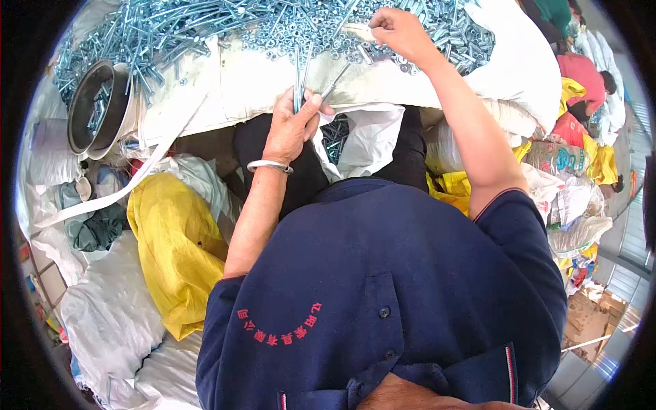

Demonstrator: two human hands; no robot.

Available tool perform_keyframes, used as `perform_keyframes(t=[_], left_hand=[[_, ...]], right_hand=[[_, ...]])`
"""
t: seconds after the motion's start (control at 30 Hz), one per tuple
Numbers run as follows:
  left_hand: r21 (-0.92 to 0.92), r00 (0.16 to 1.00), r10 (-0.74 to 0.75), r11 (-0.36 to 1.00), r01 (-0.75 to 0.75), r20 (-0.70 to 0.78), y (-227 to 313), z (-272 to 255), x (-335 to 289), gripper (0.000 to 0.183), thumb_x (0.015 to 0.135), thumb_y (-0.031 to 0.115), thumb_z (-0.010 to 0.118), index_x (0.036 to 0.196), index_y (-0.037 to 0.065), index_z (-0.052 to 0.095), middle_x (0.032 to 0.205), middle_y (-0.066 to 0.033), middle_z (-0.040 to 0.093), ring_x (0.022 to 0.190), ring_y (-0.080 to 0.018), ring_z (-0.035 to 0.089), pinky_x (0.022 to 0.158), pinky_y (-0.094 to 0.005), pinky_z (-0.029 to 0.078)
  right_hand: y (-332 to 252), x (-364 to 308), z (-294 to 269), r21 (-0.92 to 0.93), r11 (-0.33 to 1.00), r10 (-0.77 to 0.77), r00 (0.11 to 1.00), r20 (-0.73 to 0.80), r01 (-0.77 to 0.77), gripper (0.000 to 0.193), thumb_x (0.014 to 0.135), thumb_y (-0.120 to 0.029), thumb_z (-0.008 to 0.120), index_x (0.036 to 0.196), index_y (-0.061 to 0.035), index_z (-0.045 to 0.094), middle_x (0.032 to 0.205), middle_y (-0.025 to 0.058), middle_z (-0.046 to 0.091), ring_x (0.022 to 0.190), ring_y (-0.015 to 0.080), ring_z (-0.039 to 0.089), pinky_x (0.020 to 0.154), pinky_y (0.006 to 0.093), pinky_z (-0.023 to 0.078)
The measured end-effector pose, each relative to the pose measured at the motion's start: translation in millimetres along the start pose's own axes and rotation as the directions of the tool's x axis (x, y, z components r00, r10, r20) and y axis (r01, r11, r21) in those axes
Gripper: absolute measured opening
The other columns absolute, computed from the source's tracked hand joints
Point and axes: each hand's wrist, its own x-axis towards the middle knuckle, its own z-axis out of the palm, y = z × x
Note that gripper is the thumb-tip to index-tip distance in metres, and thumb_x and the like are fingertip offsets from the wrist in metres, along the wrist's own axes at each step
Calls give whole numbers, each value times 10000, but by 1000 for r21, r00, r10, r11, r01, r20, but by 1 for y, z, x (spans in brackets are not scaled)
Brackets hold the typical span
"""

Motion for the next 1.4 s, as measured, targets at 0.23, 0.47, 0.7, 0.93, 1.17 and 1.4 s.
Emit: perform_keyframes(t=[0.23, 0.47, 0.7, 0.93, 1.17, 1.4], left_hand=[[2, 1000, -16, 1000, 16, -11, -2, 3, 3, 133, 952, 161, 600, 914, 84, 499, 812, -148, 674, 415, -41, 344, 388, -198, 261], [55, 1000, 21, 998, -20, -16, -6, 4, 6, 122, 958, 146, 583, 910, 82, 492, 872, -178, 691, 412, -33, 340, 386, -195, 263], [-27, 991, 91, 995, -94, -102, -3, 5, 4, 79, 974, 122, 548, 929, 98, 488, 968, -210, 691, 416, -36, 344, 392, -199, 282], [-263, 987, 85, 958, -118, -136, 14, -9, -3, 118, 985, 215, 555, 947, 121, 494, 959, -152, 676, 405, -49, 340, 408, -202, 269], [-284, 993, 82, 953, -104, -86, 12, -13, -4, 133, 976, 221, 572, 943, 116, 498, 883, -121, 667, 401, -52, 337, 407, -206, 261], [-172, 997, 53, 983, -63, -61, 12, -8, -4, 121, 969, 186, 580, 921, 109, 500, 828, -136, 659, 405, -47, 336, 412, -199, 262]], right_hand=[[15, -11, 16, -200, 973, -147, 976, -160, 114, 120, 839, -80, 654, 943, -21, 645, 789, 81, 670, 667, 141, 620, 652, 277, 501], [-22, -21, 34, 54, 990, -121, 977, -173, 132, 164, 857, -93, 661, 1000, -13, 662, 818, 51, 692, 714, 100, 624, 668, 248, 506], [-24, -50, 55, 92, 996, -3, 988, -157, 18, 155, 856, -92, 660, 986, -8, 664, 811, 61, 684, 701, 97, 622, 659, 248, 498], [-56, -47, 88, -76, 920, -384, 923, 9, 384, 175, 837, -58, 606, 997, -4, 650, 874, 122, 623, 794, 261, 631, 706, 350, 510], [-71, -45, 105, -232, 891, -360, 918, 165, 391, 156, 840, -156, 612, 872, -9, 655, 952, 185, 565, 933, 367, 581, 787, 431, 490], [-54, -39, 69, 622, 781, 59, 998, 15, -56, 253, 902, -158, 660, 1098, 0, 673, 814, 1, 627, 726, 63, 548, 695, 216, 467]])
